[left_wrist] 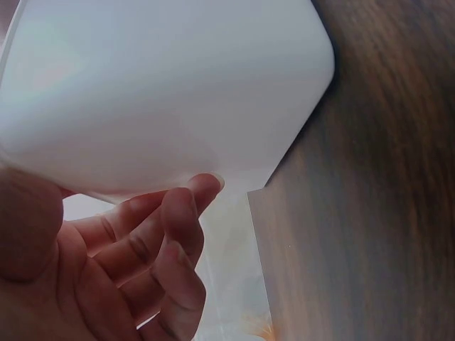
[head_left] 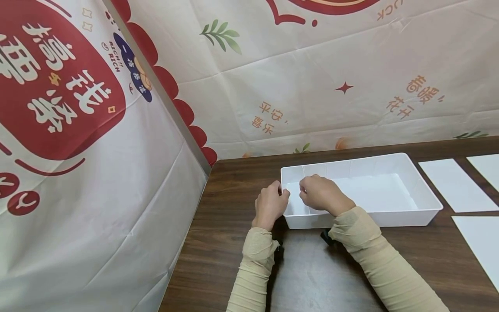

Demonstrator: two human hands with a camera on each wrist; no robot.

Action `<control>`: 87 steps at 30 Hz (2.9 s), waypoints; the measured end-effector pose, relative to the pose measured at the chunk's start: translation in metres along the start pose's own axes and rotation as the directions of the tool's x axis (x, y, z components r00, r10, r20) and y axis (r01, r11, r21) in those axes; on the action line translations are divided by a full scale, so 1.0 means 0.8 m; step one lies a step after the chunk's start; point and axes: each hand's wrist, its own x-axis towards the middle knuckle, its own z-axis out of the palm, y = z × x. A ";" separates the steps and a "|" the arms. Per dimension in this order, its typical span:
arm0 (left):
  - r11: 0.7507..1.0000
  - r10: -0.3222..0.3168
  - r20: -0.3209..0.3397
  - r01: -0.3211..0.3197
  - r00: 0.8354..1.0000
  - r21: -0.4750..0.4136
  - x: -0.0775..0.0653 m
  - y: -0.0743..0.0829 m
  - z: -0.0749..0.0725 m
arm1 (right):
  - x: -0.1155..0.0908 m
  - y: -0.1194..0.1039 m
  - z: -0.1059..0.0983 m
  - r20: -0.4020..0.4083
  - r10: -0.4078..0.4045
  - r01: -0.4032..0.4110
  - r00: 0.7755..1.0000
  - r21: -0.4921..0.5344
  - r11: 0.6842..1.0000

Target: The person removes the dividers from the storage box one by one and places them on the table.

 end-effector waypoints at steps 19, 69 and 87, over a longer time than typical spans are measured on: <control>1.000 0.002 0.001 -0.002 1.000 0.000 -0.001 -0.001 0.000 | -0.001 -0.002 0.000 -0.031 0.005 -0.005 1.000 0.005 1.000; 1.000 0.012 -0.011 -0.012 1.000 0.016 -0.002 0.000 -0.002 | -0.008 -0.008 -0.012 -0.206 -0.032 0.040 0.978 0.034 0.999; 1.000 0.016 -0.022 -0.015 1.000 0.024 0.000 -0.002 0.000 | -0.006 -0.008 -0.012 -0.276 -0.052 0.064 0.960 0.034 0.997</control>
